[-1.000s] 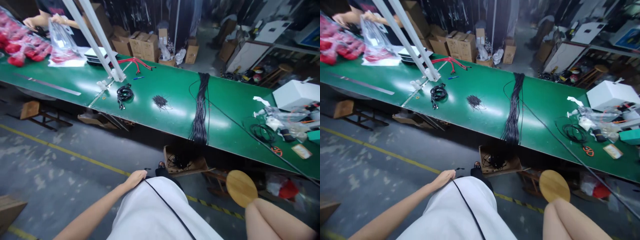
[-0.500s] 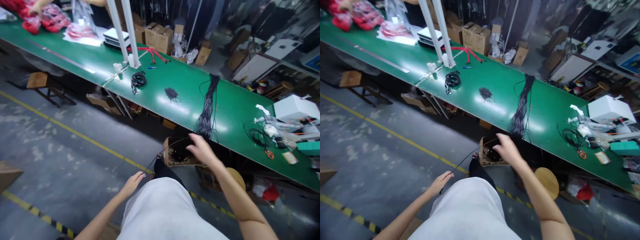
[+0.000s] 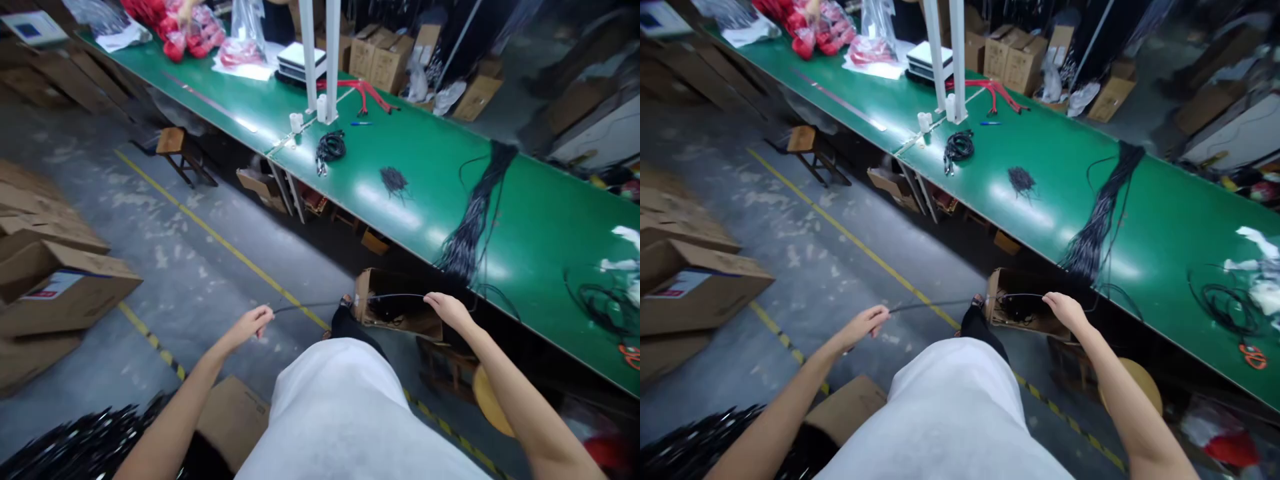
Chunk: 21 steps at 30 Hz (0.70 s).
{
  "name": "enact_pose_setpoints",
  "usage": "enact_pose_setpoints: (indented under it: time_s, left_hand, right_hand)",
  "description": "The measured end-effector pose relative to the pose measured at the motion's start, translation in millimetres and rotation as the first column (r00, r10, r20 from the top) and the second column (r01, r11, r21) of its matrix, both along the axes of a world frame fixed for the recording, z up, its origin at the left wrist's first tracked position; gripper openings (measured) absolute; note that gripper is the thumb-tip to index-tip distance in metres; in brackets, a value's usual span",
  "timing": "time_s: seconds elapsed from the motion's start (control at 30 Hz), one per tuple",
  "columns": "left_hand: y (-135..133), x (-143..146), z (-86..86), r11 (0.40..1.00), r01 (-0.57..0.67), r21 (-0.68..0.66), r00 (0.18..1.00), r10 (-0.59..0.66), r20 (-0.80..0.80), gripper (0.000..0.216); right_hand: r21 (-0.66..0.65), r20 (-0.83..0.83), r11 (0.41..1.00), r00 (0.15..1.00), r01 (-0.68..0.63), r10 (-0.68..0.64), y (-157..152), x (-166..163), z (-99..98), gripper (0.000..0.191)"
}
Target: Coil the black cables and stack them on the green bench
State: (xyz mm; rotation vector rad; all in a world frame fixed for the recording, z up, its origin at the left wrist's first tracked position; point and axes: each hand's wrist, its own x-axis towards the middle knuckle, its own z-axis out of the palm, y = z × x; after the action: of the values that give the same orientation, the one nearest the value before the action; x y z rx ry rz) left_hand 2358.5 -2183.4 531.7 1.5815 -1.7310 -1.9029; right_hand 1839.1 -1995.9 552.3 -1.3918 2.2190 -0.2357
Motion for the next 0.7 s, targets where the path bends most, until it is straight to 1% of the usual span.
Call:
enact_pose_setpoints:
  time_s: [0.03, 0.07, 0.1, 0.13, 0.17, 0.2, 0.23, 0.27, 0.3, 0.33, 0.4, 0.47, 0.53, 0.63, 0.67, 0.7]
  left_hand:
    - [3, -14, 5.3, 0.993, -0.117, 0.024, 0.993, 0.117, -0.032, 0.039]
    - [6, -32, 12.2, 0.979, -0.194, 0.059, 0.979, 0.197, -0.059, 0.038]
    - [9, -53, 19.3, 0.974, -0.203, 0.100, 0.972, 0.213, -0.102, 0.035]
    - [13, -75, 25.3, 0.974, -0.180, 0.137, 0.968, 0.200, -0.150, 0.033]
    - [17, -95, 29.8, 0.974, -0.135, 0.180, 0.962, 0.172, -0.213, 0.032]
    - [21, -114, 33.1, 0.966, -0.094, 0.242, 0.948, 0.161, -0.275, 0.032]
    - [26, -129, 36.1, 0.951, -0.047, 0.304, 0.922, 0.158, -0.352, 0.031]
    - [32, -139, 39.4, 0.930, 0.032, 0.366, 0.895, 0.136, -0.424, 0.032]
    - [36, -146, 43.5, 0.905, 0.081, 0.418, 0.866, 0.144, -0.480, 0.034]
    - [40, -149, 48.1, 0.881, 0.116, 0.459, 0.837, 0.162, -0.523, 0.036]
    - [42, -149, 56.6, 0.843, 0.128, 0.522, 0.799, 0.224, -0.557, 0.039]
    - [37, -145, 61.6, 0.810, 0.110, 0.576, 0.795, 0.276, -0.540, 0.036]
    - [28, -142, 64.1, 0.772, 0.107, 0.626, 0.816, 0.291, -0.498, 0.030]
    - [13, -134, 70.1, 0.717, 0.092, 0.691, 0.847, 0.309, -0.434, 0.022]
    - [8, -129, 73.8, 0.714, 0.060, 0.698, 0.846, 0.335, -0.415, 0.023]
    - [2, -123, 78.2, 0.725, 0.002, 0.689, 0.836, 0.377, -0.399, 0.026]
  right_hand:
    - [0.041, 0.027, 0.998, 0.999, -0.043, 0.042, 2, 15, 2.3, 0.029]
    - [0.077, 0.082, 0.988, 0.988, -0.134, 0.127, 2, 37, 6.7, 0.028]
    - [0.094, 0.167, 0.959, 0.954, -0.266, 0.248, -2, 62, 14.0, 0.028]
    - [0.075, 0.264, 0.908, 0.887, -0.411, 0.379, -10, 87, 23.8, 0.029]
    - [0.014, 0.346, 0.836, 0.787, -0.548, 0.510, -21, 109, 35.2, 0.031]
    - [-0.070, 0.392, 0.789, 0.710, -0.611, 0.584, -36, 126, 46.6, 0.033]
    - [-0.143, 0.376, 0.798, 0.714, -0.585, 0.591, -53, 138, 56.5, 0.037]
    - [-0.198, 0.326, 0.832, 0.766, -0.518, 0.555, -71, 143, 64.0, 0.039]
    - [-0.227, 0.279, 0.860, 0.816, -0.456, 0.507, -87, 145, 68.9, 0.040]
    - [-0.238, 0.232, 0.883, 0.860, -0.404, 0.455, -101, 142, 71.3, 0.041]
    - [-0.223, 0.176, 0.904, 0.897, -0.365, 0.405, -121, 134, 70.4, 0.041]
    - [-0.208, 0.157, 0.914, 0.910, -0.349, 0.383, -131, 125, 64.8, 0.044]
    - [-0.207, 0.174, 0.926, 0.919, -0.317, 0.353, -137, 116, 56.4, 0.047]
    - [-0.170, 0.310, 0.939, 0.888, -0.300, 0.340, -142, 97, 37.4, 0.053]
    - [-0.146, 0.376, 0.943, 0.865, -0.300, 0.334, -142, 87, 28.6, 0.056]
    - [-0.114, 0.433, 0.950, 0.846, -0.291, 0.311, -141, 77, 18.5, 0.060]
